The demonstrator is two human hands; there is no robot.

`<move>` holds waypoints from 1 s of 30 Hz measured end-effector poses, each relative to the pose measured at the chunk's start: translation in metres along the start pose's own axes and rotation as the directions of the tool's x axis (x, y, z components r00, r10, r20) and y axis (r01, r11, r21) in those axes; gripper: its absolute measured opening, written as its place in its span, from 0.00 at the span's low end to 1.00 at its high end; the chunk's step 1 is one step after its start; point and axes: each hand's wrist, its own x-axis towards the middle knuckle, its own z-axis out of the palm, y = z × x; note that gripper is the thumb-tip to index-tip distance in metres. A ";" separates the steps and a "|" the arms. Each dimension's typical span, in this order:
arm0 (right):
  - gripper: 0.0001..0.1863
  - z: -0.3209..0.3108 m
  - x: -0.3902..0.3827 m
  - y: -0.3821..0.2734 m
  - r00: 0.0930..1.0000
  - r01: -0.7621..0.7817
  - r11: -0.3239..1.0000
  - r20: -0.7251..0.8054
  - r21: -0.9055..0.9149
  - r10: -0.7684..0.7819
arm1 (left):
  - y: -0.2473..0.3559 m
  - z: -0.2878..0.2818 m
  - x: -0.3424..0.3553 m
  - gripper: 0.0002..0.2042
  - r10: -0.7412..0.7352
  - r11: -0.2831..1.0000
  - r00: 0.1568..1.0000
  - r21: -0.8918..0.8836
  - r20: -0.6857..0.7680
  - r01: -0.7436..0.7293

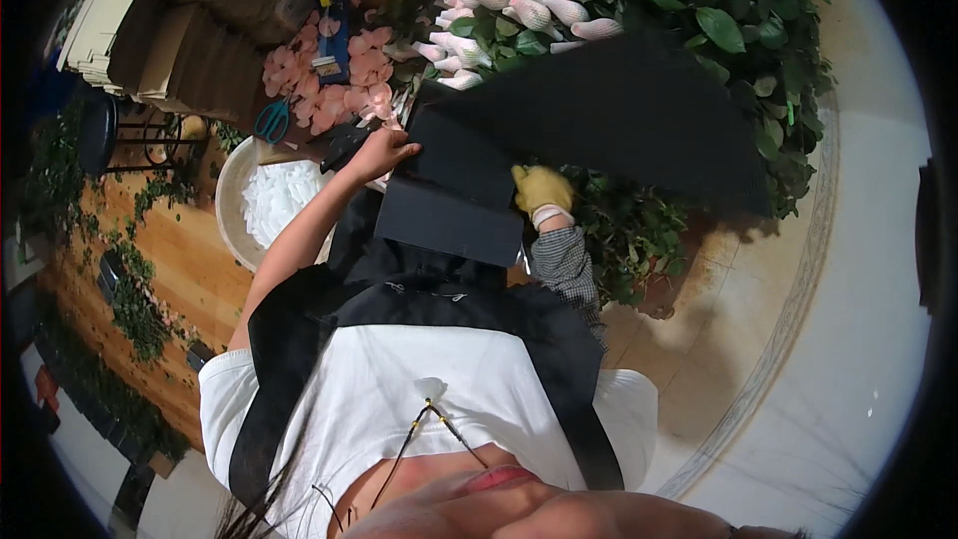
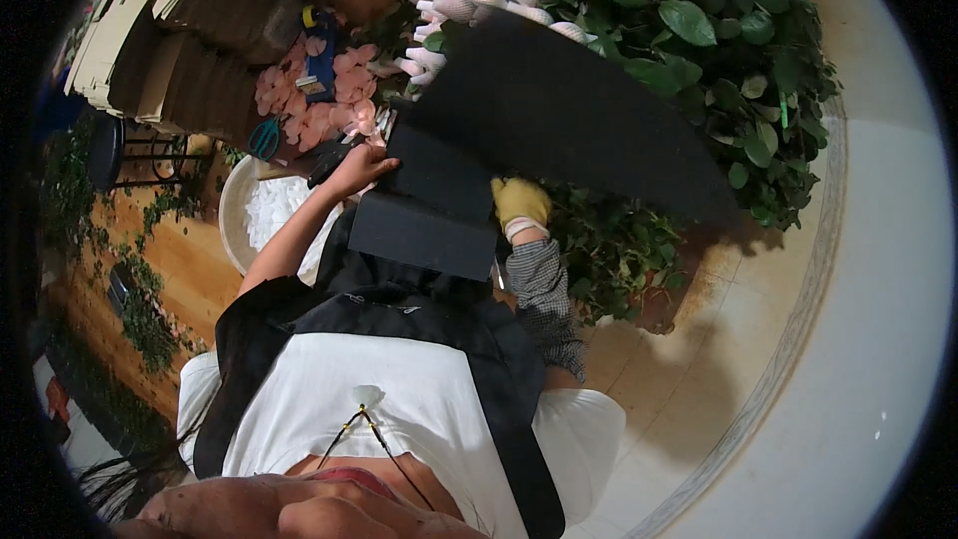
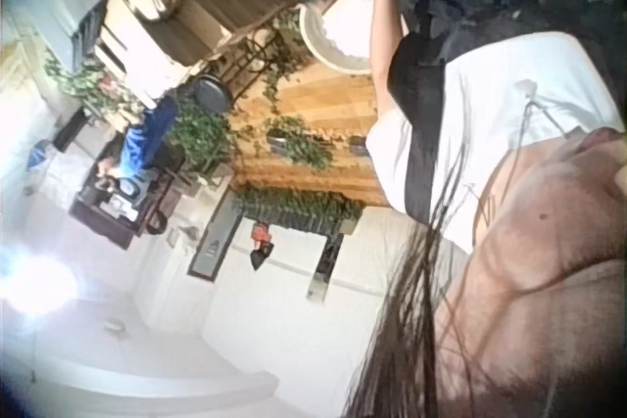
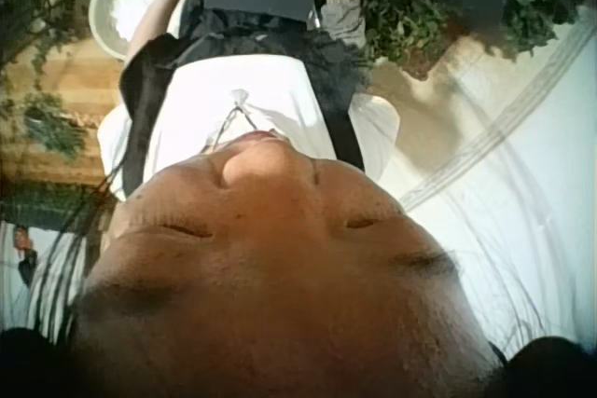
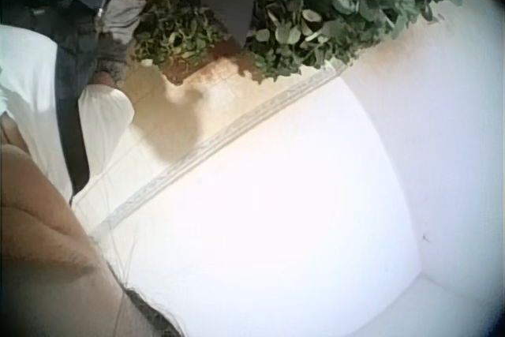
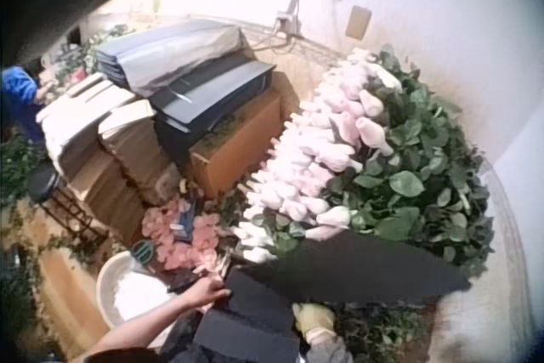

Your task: The person trims rose stems using scissors and arranges them into a black box, placing them one by one alongside foam supports.

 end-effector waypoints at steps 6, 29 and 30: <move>0.29 -0.069 -0.065 -0.100 0.738 0.669 0.698 -0.113 0.255 -0.666 | -0.007 0.019 -0.004 0.21 0.041 0.991 0.992 0.131 -0.122 -0.025; 0.40 0.008 0.026 -0.072 0.566 0.757 0.546 -0.057 -0.359 -0.823 | 0.121 -0.021 0.070 0.28 0.781 0.386 0.624 0.771 0.019 -0.507; 0.39 0.020 0.028 -0.061 0.507 0.792 0.525 -0.144 -0.311 -0.850 | 0.119 -0.022 0.061 0.28 0.783 0.421 0.621 0.723 0.015 -0.548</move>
